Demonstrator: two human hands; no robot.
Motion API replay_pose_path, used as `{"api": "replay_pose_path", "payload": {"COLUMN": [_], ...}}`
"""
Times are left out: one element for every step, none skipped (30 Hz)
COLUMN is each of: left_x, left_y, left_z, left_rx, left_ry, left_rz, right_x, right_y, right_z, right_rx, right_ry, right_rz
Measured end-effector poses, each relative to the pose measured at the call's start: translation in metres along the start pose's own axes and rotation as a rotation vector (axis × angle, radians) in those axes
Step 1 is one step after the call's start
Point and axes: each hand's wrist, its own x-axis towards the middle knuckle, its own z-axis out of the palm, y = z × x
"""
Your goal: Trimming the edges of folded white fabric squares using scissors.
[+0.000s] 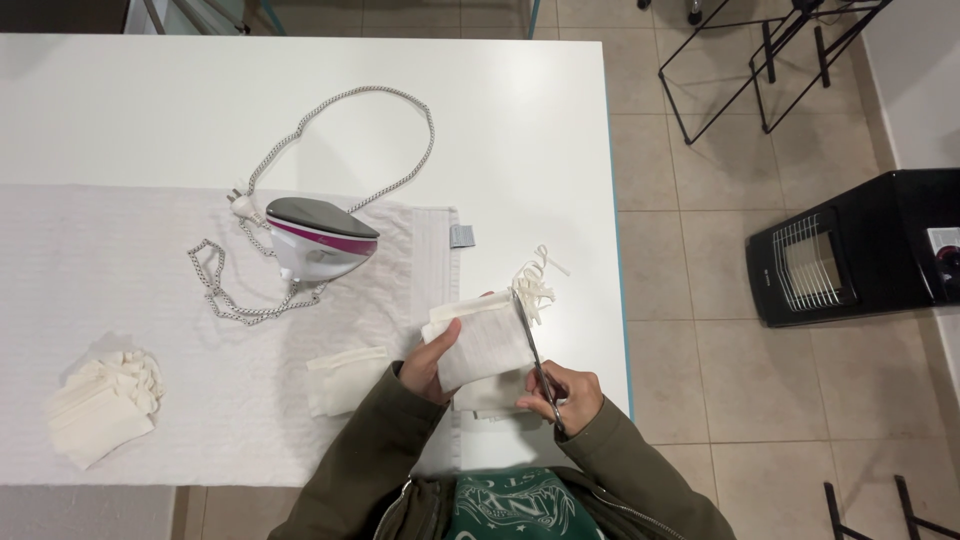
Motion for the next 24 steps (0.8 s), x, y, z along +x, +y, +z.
{"api": "replay_pose_path", "payload": {"left_x": [0.001,0.003,0.004,0.007,0.010,0.013,0.017,0.020,0.024,0.023,0.023,0.022,0.021,0.019,0.017,0.018,0.018,0.018,0.018,0.018,0.018,0.021,0.024,0.027], "left_y": [0.000,0.001,0.001,0.000,-0.001,-0.002,-0.004,-0.006,-0.007,-0.007,-0.007,-0.007,-0.007,-0.008,-0.009,-0.011,-0.012,-0.014,-0.016,-0.019,-0.021,-0.033,-0.046,-0.058], "left_z": [0.002,0.004,0.005,0.004,0.003,0.002,-0.001,-0.005,-0.008,-0.008,-0.007,-0.006,-0.004,-0.002,0.000,0.001,0.002,0.003,0.000,-0.003,-0.006,-0.025,-0.045,-0.064], "left_rx": [0.001,0.000,0.000,0.000,-0.011,-0.022,-0.022,-0.040,-0.058,-0.059,-0.052,-0.045,-0.046,-0.042,-0.037,-0.038,-0.040,-0.042,-0.043,-0.039,-0.036,-0.038,-0.013,0.012], "left_ry": [-0.001,0.000,0.001,0.000,-0.001,-0.005,-0.007,-0.004,-0.002,-0.002,-0.007,-0.012,-0.013,-0.034,-0.055,-0.057,-0.069,-0.081,-0.082,-0.080,-0.078,-0.077,-0.011,0.054], "left_rz": [0.000,0.006,0.013,0.011,0.013,0.014,0.013,0.019,0.024,0.027,0.030,0.030,0.030,0.014,-0.002,-0.001,-0.018,-0.033,-0.032,-0.029,-0.027,-0.023,0.011,0.040], "right_x": [0.000,0.001,0.001,0.002,0.002,0.003,0.005,0.007,0.009,0.013,0.017,0.021,0.027,0.032,0.036,0.040,0.044,0.048,0.048,0.049,0.050,0.051,0.053,0.053], "right_y": [0.000,0.001,0.001,0.000,-0.002,-0.004,-0.002,-0.001,0.000,0.004,0.009,0.013,0.011,0.009,0.008,0.001,-0.006,-0.013,-0.015,-0.017,-0.020,-0.026,-0.033,-0.039], "right_z": [0.000,-0.001,-0.001,-0.002,-0.002,-0.004,-0.004,-0.006,-0.007,-0.010,-0.013,-0.016,-0.020,-0.023,-0.026,-0.024,-0.021,-0.019,-0.016,-0.014,-0.011,-0.014,-0.018,-0.021], "right_rx": [0.000,-0.012,-0.024,-0.024,-0.027,-0.030,-0.031,0.003,0.037,0.035,0.013,-0.008,-0.009,0.100,0.210,0.208,0.251,0.294,0.292,0.323,0.353,0.351,0.301,0.253], "right_ry": [0.001,0.013,0.025,0.027,0.038,0.051,0.053,0.049,0.045,0.044,0.065,0.087,0.088,0.139,0.190,0.191,0.184,0.174,0.173,0.208,0.242,0.237,0.268,0.303], "right_rz": [-0.001,0.018,0.037,0.038,0.051,0.064,0.064,0.102,0.139,0.137,0.191,0.247,0.247,0.179,0.111,0.111,-0.013,-0.137,-0.138,-0.063,0.012,0.011,-0.009,-0.028]}}
